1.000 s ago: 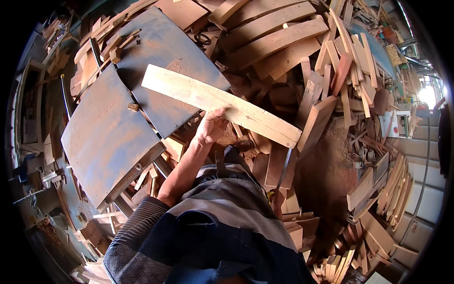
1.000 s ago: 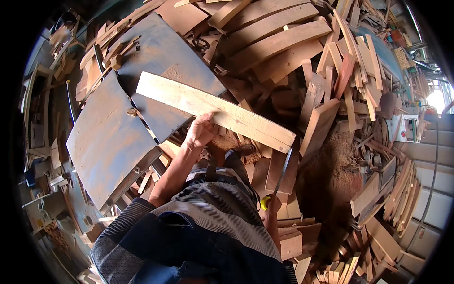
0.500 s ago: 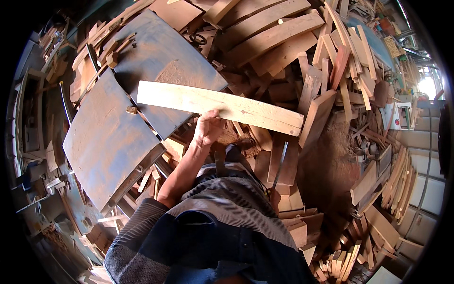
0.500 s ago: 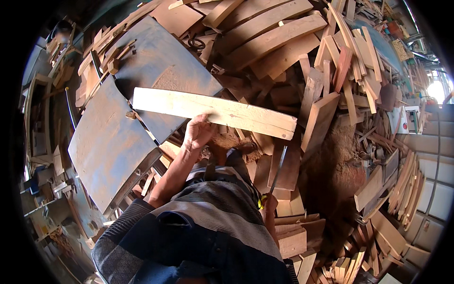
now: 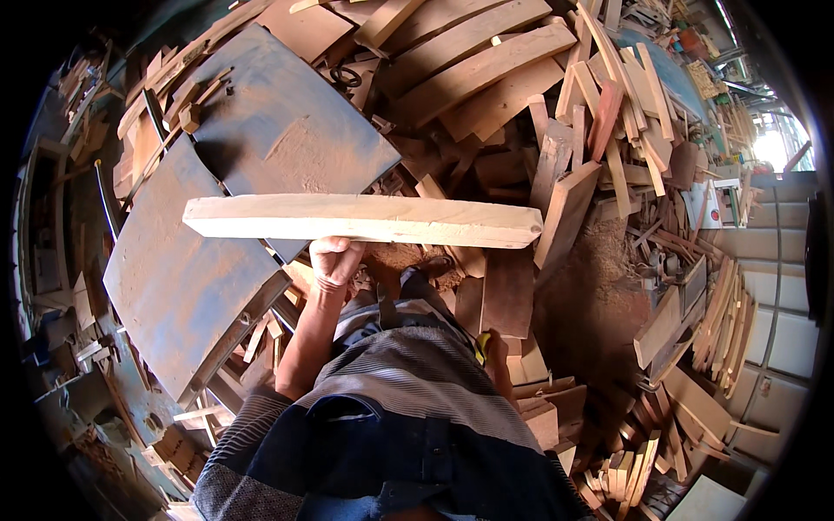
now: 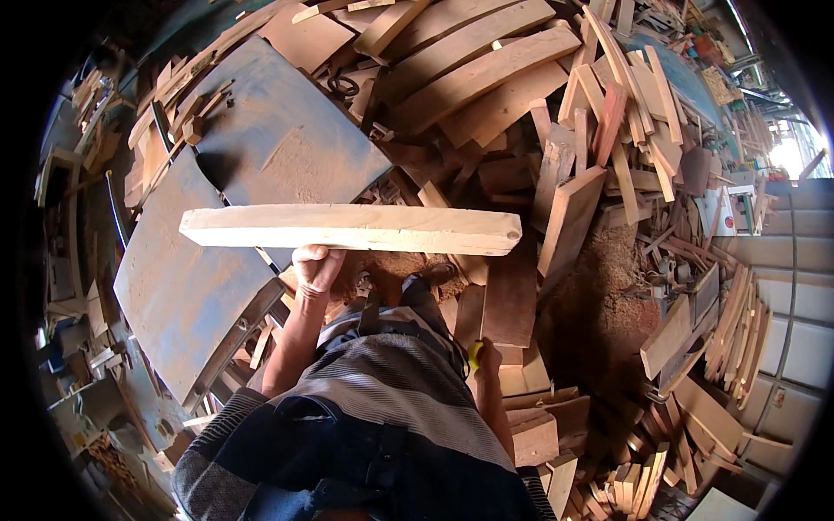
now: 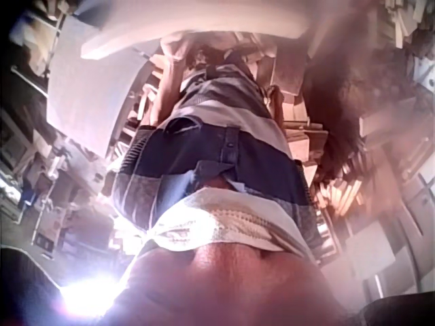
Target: The person selects various pieces of wood from a large pile, places them on a table, and measures their length and width with a tape measure.
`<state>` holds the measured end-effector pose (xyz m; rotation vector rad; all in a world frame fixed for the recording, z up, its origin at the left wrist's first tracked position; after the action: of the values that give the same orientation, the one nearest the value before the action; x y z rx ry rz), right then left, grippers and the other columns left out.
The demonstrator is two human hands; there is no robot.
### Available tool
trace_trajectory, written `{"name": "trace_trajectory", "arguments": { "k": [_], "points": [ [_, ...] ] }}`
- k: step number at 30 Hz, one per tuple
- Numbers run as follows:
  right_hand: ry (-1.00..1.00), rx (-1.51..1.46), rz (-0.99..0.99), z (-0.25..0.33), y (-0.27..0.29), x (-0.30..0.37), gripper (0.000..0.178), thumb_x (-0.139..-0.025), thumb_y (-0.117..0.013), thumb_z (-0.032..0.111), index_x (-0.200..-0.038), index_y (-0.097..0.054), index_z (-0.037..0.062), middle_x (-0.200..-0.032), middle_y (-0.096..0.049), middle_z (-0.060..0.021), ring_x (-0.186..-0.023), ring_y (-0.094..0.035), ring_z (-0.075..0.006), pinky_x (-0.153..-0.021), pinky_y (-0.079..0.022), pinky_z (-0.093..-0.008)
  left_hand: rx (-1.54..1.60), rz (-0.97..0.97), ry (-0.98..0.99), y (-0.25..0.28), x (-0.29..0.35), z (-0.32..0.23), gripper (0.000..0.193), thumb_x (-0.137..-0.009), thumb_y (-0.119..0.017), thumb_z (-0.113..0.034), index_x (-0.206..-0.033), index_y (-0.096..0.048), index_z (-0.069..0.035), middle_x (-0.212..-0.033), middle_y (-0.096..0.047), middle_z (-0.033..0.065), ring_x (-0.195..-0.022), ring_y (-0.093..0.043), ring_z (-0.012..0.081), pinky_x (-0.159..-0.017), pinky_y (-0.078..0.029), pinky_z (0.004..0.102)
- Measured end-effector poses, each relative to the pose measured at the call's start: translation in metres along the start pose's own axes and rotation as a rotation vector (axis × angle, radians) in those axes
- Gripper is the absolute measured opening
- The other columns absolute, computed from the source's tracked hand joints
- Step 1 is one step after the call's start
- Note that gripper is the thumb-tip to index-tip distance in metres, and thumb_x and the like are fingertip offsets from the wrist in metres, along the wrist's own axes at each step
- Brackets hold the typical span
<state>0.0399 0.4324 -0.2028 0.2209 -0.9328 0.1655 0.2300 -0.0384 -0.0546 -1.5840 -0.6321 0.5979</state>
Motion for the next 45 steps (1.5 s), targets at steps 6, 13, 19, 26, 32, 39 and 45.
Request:
{"name": "trace_trajectory", "arguments": {
  "k": [6, 13, 19, 26, 32, 39, 45],
  "points": [
    [-0.147, -0.180, 0.310, 0.048, -0.070, 0.013, 0.021, -0.094, -0.062, 0.029, -0.095, -0.068, 0.0087, -0.078, -0.065, -0.0053, -0.069, -0.065, -0.0192, -0.060, -0.053, -0.0352, -0.066, 0.125, -0.219, -0.025, 0.021, -0.043, 0.071, -0.059, -0.073, 0.011, -0.126, -0.065, -0.011, -0.130, -0.065, 0.0055, -0.134, -0.051, 0.0312, -0.123, -0.027, 0.0508],
    [0.181, -0.035, 0.761, 0.142, -0.184, 0.084, 0.041, -0.094, -0.060, 0.017, -0.132, -0.058, 0.0022, -0.112, -0.069, -0.0110, -0.093, -0.069, -0.0242, -0.082, -0.057, -0.0358, -0.091, 0.294, -0.363, -0.021, 0.078, -0.093, 0.043, -0.099, -0.058, -0.033, -0.140, -0.055, -0.021, -0.142, -0.055, 0.0015, -0.143, -0.037, 0.0350, -0.120, -0.024, 0.0546],
    [0.935, 0.583, 0.892, 0.212, -0.258, 0.227, 0.076, -0.093, -0.070, 0.043, -0.149, -0.044, -0.0010, -0.140, -0.059, -0.0122, -0.121, -0.059, -0.0194, -0.103, -0.048, -0.0331, -0.144, 0.222, -0.518, -0.069, 0.127, -0.110, 0.041, -0.106, -0.043, -0.045, -0.137, -0.055, -0.020, -0.146, -0.052, 0.0055, -0.140, -0.041, 0.0373, -0.116, -0.030, 0.0580],
    [1.412, 0.717, 0.928, 0.227, -0.281, 0.255, 0.072, -0.092, -0.073, 0.039, -0.145, -0.047, -0.0024, -0.155, -0.042, -0.0171, -0.120, -0.060, -0.0242, -0.102, -0.048, -0.0358, -0.072, 0.414, -0.491, -0.043, 0.159, -0.115, 0.047, -0.102, -0.050, -0.051, -0.138, -0.055, -0.020, -0.143, -0.055, 0.0082, -0.138, -0.046, 0.0389, -0.112, -0.035, 0.0658],
    [1.354, 0.733, 1.032, 0.233, -0.297, 0.267, 0.103, -0.084, -0.071, 0.067, -0.149, -0.040, -0.0068, -0.140, -0.055, -0.0162, -0.120, -0.060, -0.0239, -0.103, -0.048, -0.0365, 0.009, 0.368, -0.505, -0.026, 0.181, -0.110, 0.057, -0.099, -0.052, -0.057, -0.143, -0.052, -0.021, -0.153, -0.047, 0.0076, -0.146, -0.038, 0.0378, -0.117, -0.028, 0.0686],
    [1.365, 0.712, 0.994, 0.233, -0.302, 0.272, 0.088, -0.088, -0.073, 0.055, -0.145, -0.046, -0.0062, -0.144, -0.054, -0.0168, -0.122, -0.061, -0.0258, -0.103, -0.049, -0.0371, -0.073, 0.439, -0.494, -0.046, 0.168, -0.120, 0.061, -0.100, -0.053, -0.055, -0.149, -0.048, -0.018, -0.157, -0.041, 0.0078, -0.149, -0.033, 0.0388, -0.117, -0.026, 0.0696],
    [1.415, 0.633, 1.005, 0.230, -0.302, 0.276, 0.075, -0.089, -0.077, 0.035, -0.144, -0.047, -0.0047, -0.133, -0.062, -0.0166, -0.115, -0.065, -0.0264, -0.100, -0.051, -0.0372, -0.078, 0.451, -0.506, -0.052, 0.169, -0.122, 0.059, -0.100, -0.051, -0.054, -0.147, -0.049, -0.017, -0.156, -0.042, 0.0085, -0.146, -0.036, 0.0388, -0.116, -0.027, 0.0698]
  ]
}}
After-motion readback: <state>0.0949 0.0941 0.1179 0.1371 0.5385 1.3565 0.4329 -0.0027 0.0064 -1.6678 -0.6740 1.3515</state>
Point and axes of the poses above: each hand's wrist, its own x-axis away from the middle knuckle, its own y-axis out of the back of the hand, z = x × y, the point moved 5 cm from there along -x, towards the middle knuckle
